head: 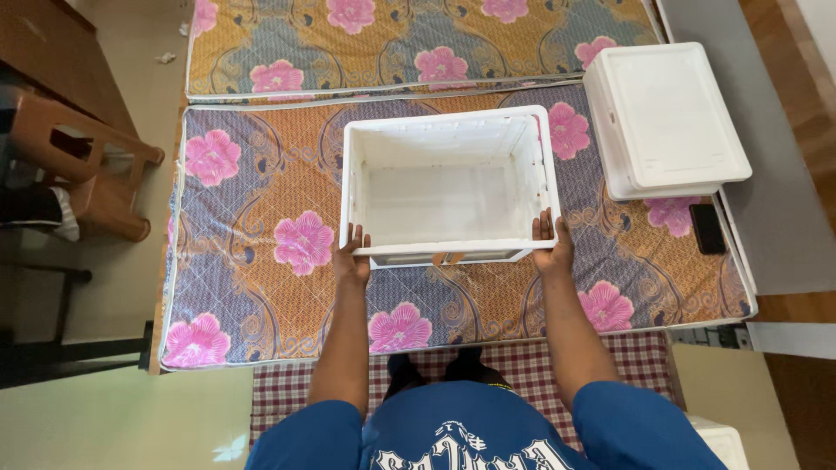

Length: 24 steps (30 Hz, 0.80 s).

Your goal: The person assembles a white plastic storage box by hand. They remove the lid, separate the frame from the base, then reassemble the frame and base, and finally place the lid back on top.

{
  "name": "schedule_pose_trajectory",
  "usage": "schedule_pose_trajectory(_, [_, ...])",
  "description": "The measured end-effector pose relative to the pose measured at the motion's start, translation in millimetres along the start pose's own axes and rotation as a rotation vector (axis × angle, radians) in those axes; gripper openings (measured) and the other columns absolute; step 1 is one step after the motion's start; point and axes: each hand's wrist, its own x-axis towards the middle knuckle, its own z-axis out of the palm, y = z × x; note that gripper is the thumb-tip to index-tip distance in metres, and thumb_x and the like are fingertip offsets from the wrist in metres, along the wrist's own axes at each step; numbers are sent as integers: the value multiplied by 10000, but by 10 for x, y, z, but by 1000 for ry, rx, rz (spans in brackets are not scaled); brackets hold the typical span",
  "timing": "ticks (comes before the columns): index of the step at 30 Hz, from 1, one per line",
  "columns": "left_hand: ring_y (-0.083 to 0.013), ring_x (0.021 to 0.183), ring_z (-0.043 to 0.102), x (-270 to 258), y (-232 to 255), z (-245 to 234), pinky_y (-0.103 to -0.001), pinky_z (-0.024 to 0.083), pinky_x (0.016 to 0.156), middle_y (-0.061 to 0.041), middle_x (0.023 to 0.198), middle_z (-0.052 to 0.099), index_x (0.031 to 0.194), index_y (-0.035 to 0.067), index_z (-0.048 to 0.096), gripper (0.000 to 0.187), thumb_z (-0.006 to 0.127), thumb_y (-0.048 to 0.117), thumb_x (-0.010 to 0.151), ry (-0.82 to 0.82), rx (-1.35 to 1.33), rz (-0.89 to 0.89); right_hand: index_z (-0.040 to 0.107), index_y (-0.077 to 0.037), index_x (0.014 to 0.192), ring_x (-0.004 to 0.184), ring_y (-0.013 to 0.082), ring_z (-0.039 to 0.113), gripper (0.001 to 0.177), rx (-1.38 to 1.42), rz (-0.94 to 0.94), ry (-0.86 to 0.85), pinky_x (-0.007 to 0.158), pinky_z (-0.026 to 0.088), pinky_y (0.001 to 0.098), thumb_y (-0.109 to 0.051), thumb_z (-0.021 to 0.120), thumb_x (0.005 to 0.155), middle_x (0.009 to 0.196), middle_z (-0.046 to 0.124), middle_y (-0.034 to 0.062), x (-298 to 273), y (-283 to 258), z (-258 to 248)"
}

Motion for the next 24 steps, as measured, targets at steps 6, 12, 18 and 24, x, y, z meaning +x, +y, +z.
schedule_pose_trajectory(6, [-310, 1321, 557, -177, 86, 49, -506, 505, 1088, -76, 1419, 528, 1484, 132, 457, 556, 604, 75, 951, -121, -136, 3, 652, -49, 1259, 1116, 219, 693, 431, 96, -19, -32, 1089, 553, 393, -81, 797, 855, 1151, 720, 102, -233, -114, -17])
schedule_pose_trajectory(12, [-321, 1339, 554, -292, 232, 231, -510, 472, 1135, -104, 1375, 603, 1402, 103, 542, 440, 562, 287, 1003, -302, -300, -35, 679, -22, 1156, 1103, 257, 710, 286, 187, -94, -104, 1062, 584, 408, -29, 769, 885, 1142, 729, 135, -543, -232, -105])
schedule_pose_trajectory(18, [-298, 1380, 544, -400, 319, 481, -495, 475, 1140, -139, 1443, 600, 1401, 11, 563, 449, 461, 265, 1045, -411, -386, -136, 662, 26, 1144, 1090, 289, 723, 290, 272, -180, -107, 1022, 609, 414, 9, 753, 869, 1143, 731, 168, -950, -370, -193])
schedule_pose_trajectory(24, [-300, 1344, 594, -553, 279, 749, -512, 485, 1157, -171, 1401, 627, 1395, 13, 559, 424, 474, 290, 1086, -561, -406, -190, 646, 93, 1211, 1072, 306, 728, 356, 272, -276, -105, 1006, 622, 413, 56, 733, 868, 1125, 723, 199, -1403, -598, -333])
